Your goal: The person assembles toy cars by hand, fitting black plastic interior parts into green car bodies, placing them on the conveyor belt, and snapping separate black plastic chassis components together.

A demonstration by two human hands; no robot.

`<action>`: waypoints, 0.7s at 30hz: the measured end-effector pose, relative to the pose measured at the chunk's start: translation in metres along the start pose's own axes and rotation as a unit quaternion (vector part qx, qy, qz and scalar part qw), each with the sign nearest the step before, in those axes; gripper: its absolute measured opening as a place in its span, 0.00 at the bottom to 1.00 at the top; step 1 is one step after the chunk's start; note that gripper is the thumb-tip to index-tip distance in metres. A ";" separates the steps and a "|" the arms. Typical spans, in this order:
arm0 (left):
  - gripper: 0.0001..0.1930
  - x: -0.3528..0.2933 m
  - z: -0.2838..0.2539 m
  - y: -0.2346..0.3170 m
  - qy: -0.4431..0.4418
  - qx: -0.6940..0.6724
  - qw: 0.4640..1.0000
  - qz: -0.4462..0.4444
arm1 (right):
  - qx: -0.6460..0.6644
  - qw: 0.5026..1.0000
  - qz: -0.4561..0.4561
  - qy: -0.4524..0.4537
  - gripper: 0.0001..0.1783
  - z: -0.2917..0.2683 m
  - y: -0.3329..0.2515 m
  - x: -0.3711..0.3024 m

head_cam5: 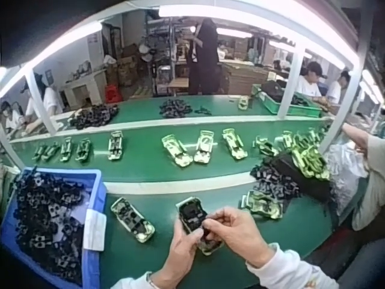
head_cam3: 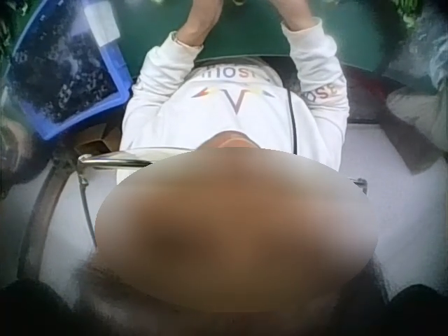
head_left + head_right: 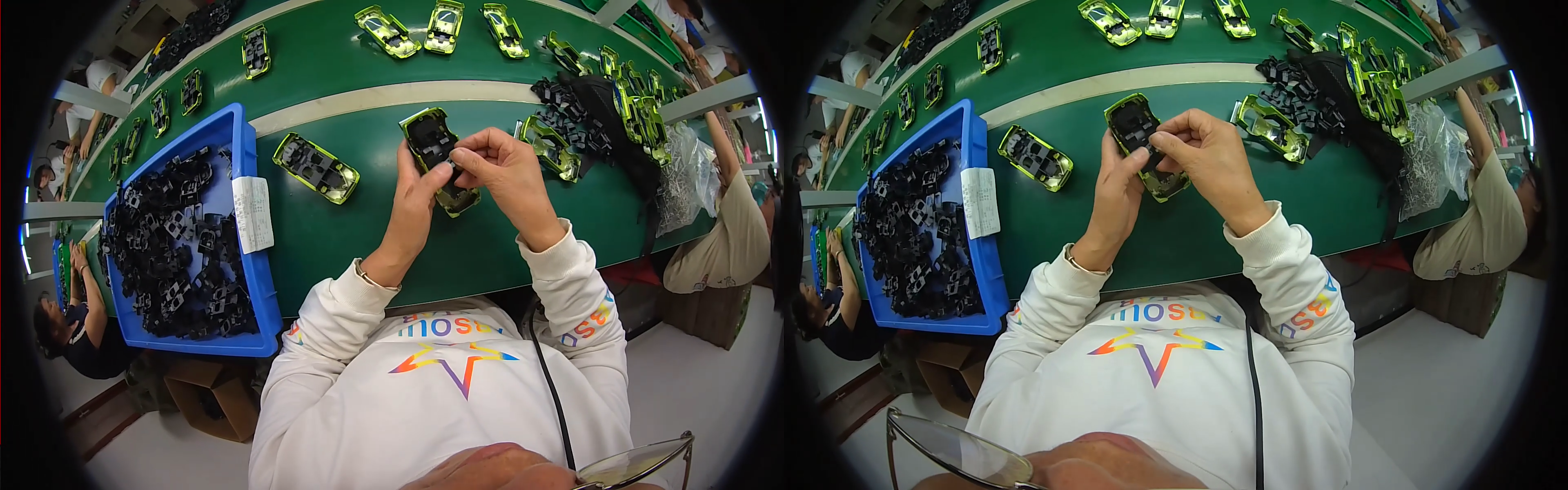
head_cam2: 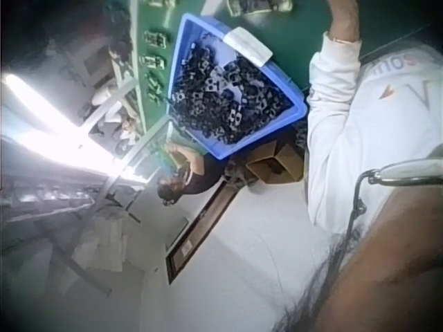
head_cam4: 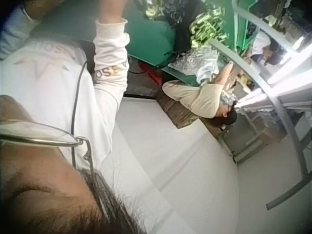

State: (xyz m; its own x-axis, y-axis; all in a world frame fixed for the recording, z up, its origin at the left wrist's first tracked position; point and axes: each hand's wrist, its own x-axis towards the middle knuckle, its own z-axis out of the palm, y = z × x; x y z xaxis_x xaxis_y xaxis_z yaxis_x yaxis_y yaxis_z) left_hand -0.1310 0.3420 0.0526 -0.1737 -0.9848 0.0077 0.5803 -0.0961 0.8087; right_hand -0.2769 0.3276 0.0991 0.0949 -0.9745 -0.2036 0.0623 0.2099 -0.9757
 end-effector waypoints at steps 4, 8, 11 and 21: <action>0.29 -0.001 0.005 0.002 -0.016 0.034 0.999 0.027 | -0.100 0.992 -0.070 0.023 0.09 -0.002 0.008 0.002; 0.28 0.001 -0.003 -0.003 -0.030 0.034 0.999 0.009 | -0.268 0.945 -0.184 0.037 0.09 -0.009 0.001 -0.004; 0.26 0.001 0.000 -0.001 -0.026 0.014 1.000 0.007 | -0.310 0.907 -0.283 0.041 0.11 -0.013 0.006 -0.006; 0.26 0.001 -0.007 -0.011 -0.009 0.058 0.998 -0.001 | -0.024 0.999 -0.029 0.011 0.21 -0.009 0.023 -0.002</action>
State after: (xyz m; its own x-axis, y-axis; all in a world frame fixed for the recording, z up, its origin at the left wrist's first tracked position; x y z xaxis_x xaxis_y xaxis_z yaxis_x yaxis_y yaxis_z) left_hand -0.1321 0.3409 0.0398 -0.1891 -0.9818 0.0163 0.4843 -0.0788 0.8713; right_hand -0.2843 0.3332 0.0767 0.0702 -0.9865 -0.1481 0.0187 0.1498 -0.9885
